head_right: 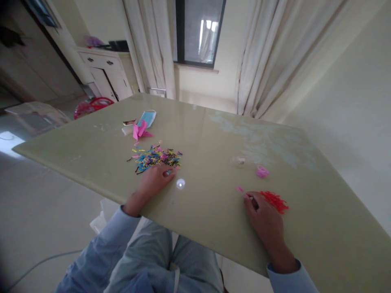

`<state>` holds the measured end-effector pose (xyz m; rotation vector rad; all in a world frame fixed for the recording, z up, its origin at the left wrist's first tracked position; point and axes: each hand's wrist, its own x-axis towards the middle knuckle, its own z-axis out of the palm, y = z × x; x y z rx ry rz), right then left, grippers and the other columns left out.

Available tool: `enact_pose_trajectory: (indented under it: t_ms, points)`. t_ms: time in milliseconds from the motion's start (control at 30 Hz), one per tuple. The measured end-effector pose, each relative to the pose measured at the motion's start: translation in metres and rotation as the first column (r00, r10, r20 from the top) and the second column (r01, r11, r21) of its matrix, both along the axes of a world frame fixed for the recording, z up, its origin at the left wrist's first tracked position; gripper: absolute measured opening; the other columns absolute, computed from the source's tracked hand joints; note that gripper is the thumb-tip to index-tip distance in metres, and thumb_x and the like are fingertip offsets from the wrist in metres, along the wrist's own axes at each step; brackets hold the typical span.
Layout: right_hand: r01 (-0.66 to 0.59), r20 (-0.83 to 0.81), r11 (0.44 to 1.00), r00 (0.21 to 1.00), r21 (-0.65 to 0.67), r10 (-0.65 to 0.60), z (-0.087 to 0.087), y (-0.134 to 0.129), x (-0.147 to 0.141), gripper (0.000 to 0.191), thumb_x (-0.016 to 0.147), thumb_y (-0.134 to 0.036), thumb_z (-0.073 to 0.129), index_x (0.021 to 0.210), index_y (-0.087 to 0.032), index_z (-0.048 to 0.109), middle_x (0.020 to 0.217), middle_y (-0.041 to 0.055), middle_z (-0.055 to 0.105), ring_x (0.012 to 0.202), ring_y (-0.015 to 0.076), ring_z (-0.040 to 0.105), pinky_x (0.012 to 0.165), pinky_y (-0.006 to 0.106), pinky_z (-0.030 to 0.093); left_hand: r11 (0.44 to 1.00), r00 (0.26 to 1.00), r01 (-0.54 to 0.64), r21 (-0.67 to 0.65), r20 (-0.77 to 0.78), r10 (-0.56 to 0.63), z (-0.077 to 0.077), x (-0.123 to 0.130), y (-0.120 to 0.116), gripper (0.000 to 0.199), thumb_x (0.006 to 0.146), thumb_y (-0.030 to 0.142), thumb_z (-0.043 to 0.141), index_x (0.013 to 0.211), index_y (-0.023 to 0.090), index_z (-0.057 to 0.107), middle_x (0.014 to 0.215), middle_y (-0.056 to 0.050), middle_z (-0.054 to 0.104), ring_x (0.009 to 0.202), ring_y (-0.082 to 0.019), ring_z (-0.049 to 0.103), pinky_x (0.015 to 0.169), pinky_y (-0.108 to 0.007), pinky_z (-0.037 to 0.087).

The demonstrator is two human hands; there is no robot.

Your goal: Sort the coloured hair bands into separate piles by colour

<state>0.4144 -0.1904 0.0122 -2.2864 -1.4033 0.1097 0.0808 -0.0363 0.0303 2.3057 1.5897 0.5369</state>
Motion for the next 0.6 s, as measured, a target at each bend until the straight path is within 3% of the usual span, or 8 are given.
enact_pose_trajectory:
  t_ms: [233,300,400,500,600]
  points:
    - [-0.001,-0.008,0.999,1.0,0.045,0.001,-0.004,0.0,0.002,0.043,0.083,-0.057,0.047,0.091,-0.023,0.072,0.076,0.0088,0.073,0.068,0.0278,0.067,0.061,0.037,0.046,0.999,0.998,0.05,0.019,-0.029,-0.05,-0.001,0.004,0.003,0.026,0.096,0.027,0.054,0.09,0.021,0.079,0.092,-0.01,0.072,0.084,-0.023,0.065,0.073,-0.03,0.047]
    - [0.0,-0.014,0.999,1.0,0.05,0.0,-0.004,0.0,0.002,0.043,0.083,-0.058,0.047,0.091,-0.023,0.071,0.076,0.0087,0.073,0.068,0.0276,0.067,0.062,0.037,0.046,0.998,0.998,0.049,0.036,0.037,-0.05,-0.004,0.003,0.004,0.025,0.095,0.026,0.055,0.088,0.02,0.078,0.09,-0.009,0.072,0.084,-0.022,0.065,0.075,-0.03,0.047]
    - [0.001,-0.022,0.999,1.0,0.048,0.0,-0.003,0.0,0.002,0.044,0.083,-0.059,0.048,0.091,-0.022,0.071,0.075,0.0089,0.073,0.067,0.0276,0.067,0.061,0.037,0.045,0.998,0.959,0.055,0.043,0.276,-0.065,-0.008,0.0,0.004,0.022,0.094,0.028,0.057,0.091,0.019,0.077,0.091,-0.007,0.073,0.082,-0.02,0.063,0.077,-0.029,0.046]
    - [-0.021,-0.035,0.999,0.999,0.05,0.023,-0.004,0.0,0.004,0.043,0.083,-0.057,0.048,0.089,-0.022,0.071,0.076,0.0091,0.073,0.066,0.0275,0.068,0.061,0.036,0.045,0.994,0.79,0.074,-0.076,0.614,-0.012,-0.003,0.001,-0.002,0.022,0.09,0.036,0.062,0.086,0.018,0.073,0.076,-0.003,0.067,0.067,-0.014,0.056,0.064,-0.025,0.041]
    - [-0.047,-0.044,0.997,0.998,0.059,0.05,-0.004,-0.001,0.005,0.041,0.085,-0.056,0.049,0.09,-0.022,0.071,0.076,0.0086,0.074,0.066,0.0268,0.068,0.06,0.035,0.046,0.927,0.449,0.215,-0.306,0.874,0.184,0.012,0.005,-0.016,0.03,0.084,0.047,0.069,0.083,0.017,0.066,0.06,0.005,0.048,0.051,-0.008,0.04,0.05,-0.021,0.03]
